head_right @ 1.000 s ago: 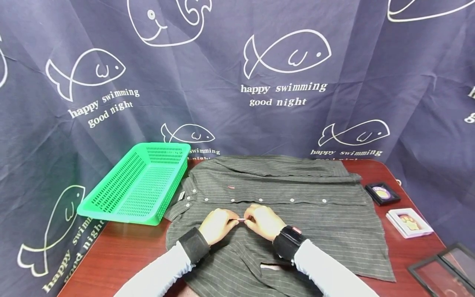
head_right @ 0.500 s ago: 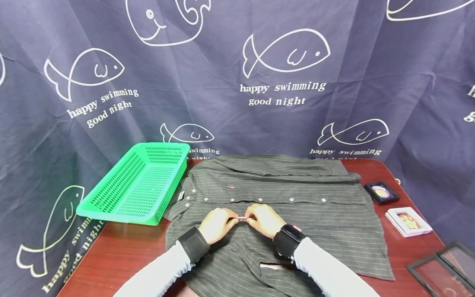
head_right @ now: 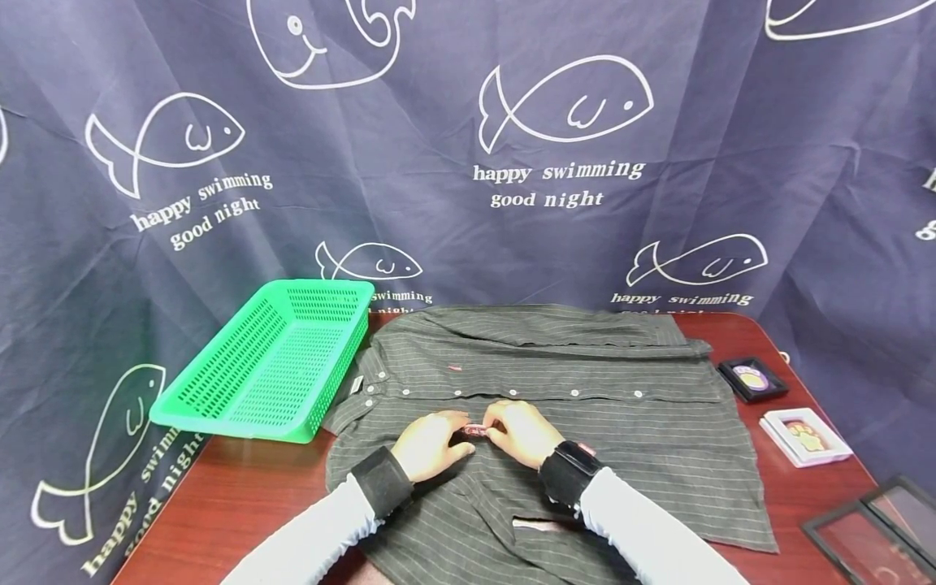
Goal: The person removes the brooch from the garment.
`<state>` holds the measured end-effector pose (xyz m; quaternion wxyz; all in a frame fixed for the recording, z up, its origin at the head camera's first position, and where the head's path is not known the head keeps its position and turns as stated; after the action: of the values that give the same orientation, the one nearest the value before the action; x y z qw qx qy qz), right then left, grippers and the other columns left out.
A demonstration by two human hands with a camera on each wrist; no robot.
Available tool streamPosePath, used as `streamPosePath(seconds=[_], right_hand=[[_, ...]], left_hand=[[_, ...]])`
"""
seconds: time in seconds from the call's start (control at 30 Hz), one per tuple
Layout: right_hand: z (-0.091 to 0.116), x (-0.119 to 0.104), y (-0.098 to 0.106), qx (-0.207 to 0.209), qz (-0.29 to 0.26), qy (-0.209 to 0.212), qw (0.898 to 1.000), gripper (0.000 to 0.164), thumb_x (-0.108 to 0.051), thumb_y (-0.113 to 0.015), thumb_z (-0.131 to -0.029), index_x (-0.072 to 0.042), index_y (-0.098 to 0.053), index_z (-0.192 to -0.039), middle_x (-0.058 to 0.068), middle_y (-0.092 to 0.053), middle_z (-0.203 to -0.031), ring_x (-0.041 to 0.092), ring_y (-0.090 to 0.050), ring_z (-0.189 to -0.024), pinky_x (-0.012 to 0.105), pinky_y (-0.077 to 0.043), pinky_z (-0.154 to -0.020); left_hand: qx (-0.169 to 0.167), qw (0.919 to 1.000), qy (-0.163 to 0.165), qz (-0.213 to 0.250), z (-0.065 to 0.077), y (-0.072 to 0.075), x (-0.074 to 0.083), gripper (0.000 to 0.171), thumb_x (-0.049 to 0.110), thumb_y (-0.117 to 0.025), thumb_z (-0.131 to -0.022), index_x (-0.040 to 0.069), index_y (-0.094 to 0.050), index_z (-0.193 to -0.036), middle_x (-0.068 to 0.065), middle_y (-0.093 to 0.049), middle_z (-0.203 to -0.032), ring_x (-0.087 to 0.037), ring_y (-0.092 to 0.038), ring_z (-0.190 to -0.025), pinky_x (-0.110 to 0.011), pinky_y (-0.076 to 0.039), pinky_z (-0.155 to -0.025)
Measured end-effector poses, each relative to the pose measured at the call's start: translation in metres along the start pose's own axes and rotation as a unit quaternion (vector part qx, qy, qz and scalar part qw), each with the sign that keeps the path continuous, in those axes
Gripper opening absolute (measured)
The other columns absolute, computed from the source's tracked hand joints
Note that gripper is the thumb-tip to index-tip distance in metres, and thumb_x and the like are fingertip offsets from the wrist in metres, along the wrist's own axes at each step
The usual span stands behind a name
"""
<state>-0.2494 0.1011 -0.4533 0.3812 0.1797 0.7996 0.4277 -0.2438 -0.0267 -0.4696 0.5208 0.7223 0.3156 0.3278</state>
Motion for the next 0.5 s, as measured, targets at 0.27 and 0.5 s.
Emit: streamPosePath(seconds=[0.27,0.5], right_hand=[[-0.001,0.001,0.001,-0.016,-0.003,0.006,1.0,0.014,-0.005,-0.071,-0.081,-0.016,-0.062,-0.08,-0.008,-0.061,-0.074,-0.001,-0.053,-0.067,0.021,-0.045,-0.061],[-0.001,0.004,-0.001,-0.015,-0.012,0.001,1.0,0.014,-0.005,-0.07,-0.082,-0.016,-0.061,-0.079,-0.009,-0.059,-0.071,-0.001,-0.049,-0.065,0.021,-0.042,-0.06]], left_hand=[[-0.063,0.9978,0.022,-0.009,0.002,-0.006,-0.002,0.053,0.041,-0.075,-0.081,0.011,-0.066,-0.124,-0.006,-0.064,-0.132,-0.024,-0.062,-0.12,-0.034,-0.052,-0.097],[-0.128,0.9905,0.034,-0.036,0.003,-0.014,-0.003,0.073,0.053,-0.069,-0.084,0.006,-0.054,-0.138,-0.01,-0.052,-0.146,-0.032,-0.052,-0.132,-0.037,-0.045,-0.107]])
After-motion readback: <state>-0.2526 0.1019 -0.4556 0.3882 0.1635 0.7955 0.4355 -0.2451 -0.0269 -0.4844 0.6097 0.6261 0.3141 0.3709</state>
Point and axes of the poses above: each hand's wrist, its own z-axis away from the middle knuckle, its own y-axis out of the back of the hand, x = y × z, the point moved 7 cm from there along -z, towards the middle knuckle
